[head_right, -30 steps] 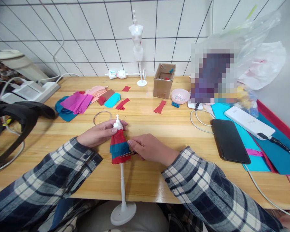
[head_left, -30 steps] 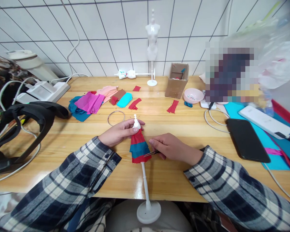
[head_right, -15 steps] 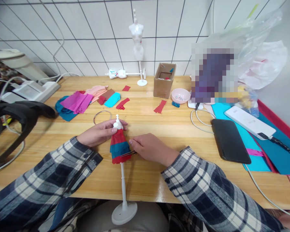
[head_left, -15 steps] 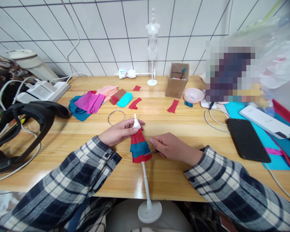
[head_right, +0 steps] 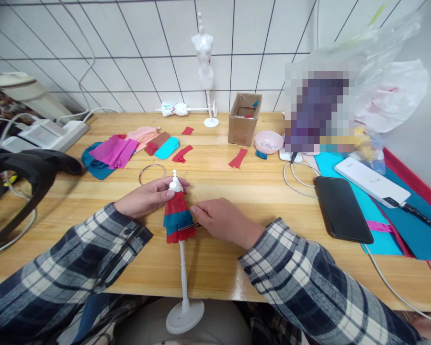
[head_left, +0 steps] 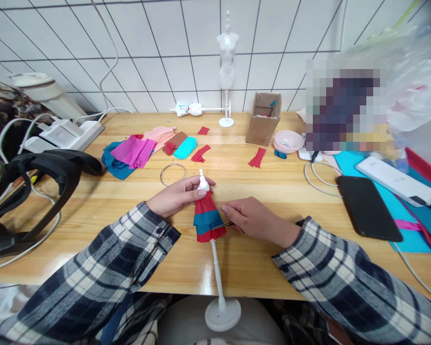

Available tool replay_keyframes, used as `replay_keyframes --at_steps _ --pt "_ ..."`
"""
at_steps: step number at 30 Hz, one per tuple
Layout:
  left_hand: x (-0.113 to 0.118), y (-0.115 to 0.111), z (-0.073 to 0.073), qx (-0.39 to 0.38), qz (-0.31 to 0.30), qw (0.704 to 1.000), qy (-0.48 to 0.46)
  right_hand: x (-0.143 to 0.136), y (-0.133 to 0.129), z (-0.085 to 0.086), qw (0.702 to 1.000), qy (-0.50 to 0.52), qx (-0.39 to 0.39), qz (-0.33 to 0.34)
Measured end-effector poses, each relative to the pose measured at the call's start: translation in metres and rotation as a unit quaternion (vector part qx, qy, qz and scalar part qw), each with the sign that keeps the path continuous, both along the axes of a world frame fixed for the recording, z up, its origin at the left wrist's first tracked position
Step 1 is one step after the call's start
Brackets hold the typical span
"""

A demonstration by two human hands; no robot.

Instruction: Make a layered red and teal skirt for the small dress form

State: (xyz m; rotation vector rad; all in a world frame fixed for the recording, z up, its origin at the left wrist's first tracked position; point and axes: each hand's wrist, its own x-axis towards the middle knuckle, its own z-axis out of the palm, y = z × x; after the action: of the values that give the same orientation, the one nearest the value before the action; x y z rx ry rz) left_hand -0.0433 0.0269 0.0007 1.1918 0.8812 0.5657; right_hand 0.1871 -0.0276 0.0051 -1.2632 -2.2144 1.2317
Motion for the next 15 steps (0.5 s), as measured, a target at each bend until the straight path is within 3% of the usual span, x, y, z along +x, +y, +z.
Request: replay_keyframes --at_steps 15 --pt "0.0001 0.0006 -0.0014 0.013 -0.008 1.000 0.006 -0.0011 0.0007 -0.0036 1.000 -0.008 0.001 -0.009"
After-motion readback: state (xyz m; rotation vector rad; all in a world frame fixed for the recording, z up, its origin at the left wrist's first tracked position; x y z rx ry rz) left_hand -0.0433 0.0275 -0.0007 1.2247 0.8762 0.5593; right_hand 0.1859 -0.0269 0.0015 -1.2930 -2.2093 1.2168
